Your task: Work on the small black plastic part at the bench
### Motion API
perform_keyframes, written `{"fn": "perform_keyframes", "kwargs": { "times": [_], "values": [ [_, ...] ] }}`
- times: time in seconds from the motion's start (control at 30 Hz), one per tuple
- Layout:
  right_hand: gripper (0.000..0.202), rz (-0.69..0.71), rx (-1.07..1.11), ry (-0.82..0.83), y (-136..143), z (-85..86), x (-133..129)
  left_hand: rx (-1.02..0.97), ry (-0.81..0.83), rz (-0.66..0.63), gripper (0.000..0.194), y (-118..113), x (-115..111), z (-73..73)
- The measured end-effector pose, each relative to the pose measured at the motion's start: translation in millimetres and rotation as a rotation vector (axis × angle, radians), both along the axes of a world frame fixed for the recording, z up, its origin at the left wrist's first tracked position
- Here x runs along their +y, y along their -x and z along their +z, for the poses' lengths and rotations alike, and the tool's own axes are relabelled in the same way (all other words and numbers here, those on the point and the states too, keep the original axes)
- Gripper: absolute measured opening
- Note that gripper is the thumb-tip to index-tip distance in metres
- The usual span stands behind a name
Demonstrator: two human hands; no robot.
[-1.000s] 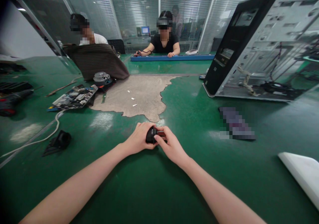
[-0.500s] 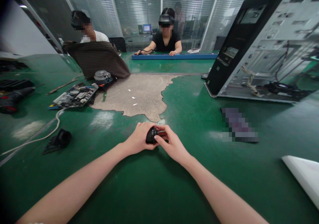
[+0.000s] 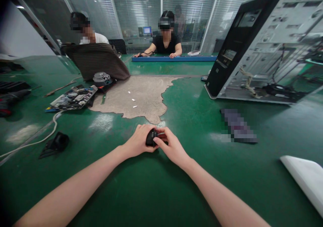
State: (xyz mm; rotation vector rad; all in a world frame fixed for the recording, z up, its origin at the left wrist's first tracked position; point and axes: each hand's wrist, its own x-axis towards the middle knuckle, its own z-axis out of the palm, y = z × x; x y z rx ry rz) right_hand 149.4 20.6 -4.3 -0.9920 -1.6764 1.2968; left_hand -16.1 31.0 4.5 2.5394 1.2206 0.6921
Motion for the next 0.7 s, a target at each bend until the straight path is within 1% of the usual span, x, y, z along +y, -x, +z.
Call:
{"fn": "perform_keyframes", "kwargs": {
  "times": [0.17,0.23,0.33,0.43,0.6,0.7],
  "values": [
    [0.024,0.074,0.057,-0.059,-4.0,1.5,-1.6,0.004,0.001,0.001,0.054,0.2,0.5,-0.7],
    [0.02,0.069,0.071,-0.047,-4.0,1.4,-1.5,0.0,0.006,0.004,0.054,0.2,0.6,-1.1],
    [0.014,0.02,0.071,-0.017,-1.9,1.3,-0.7,-0.006,0.009,0.006,0.053,-0.3,0.6,-1.5],
    [0.021,-0.005,0.039,-0.006,-0.3,2.3,0.1,-0.011,0.007,0.005,0.054,-0.9,0.8,-1.4],
    [0.024,0.082,0.038,-0.028,-4.5,5.0,-0.1,-0.014,0.008,0.004,0.054,-0.8,1.2,-1.6],
    [0.028,0.082,0.042,-0.065,-7.3,4.4,-0.9,-0.009,0.016,0.011,0.055,-0.7,1.5,-2.4]
  ]
}}
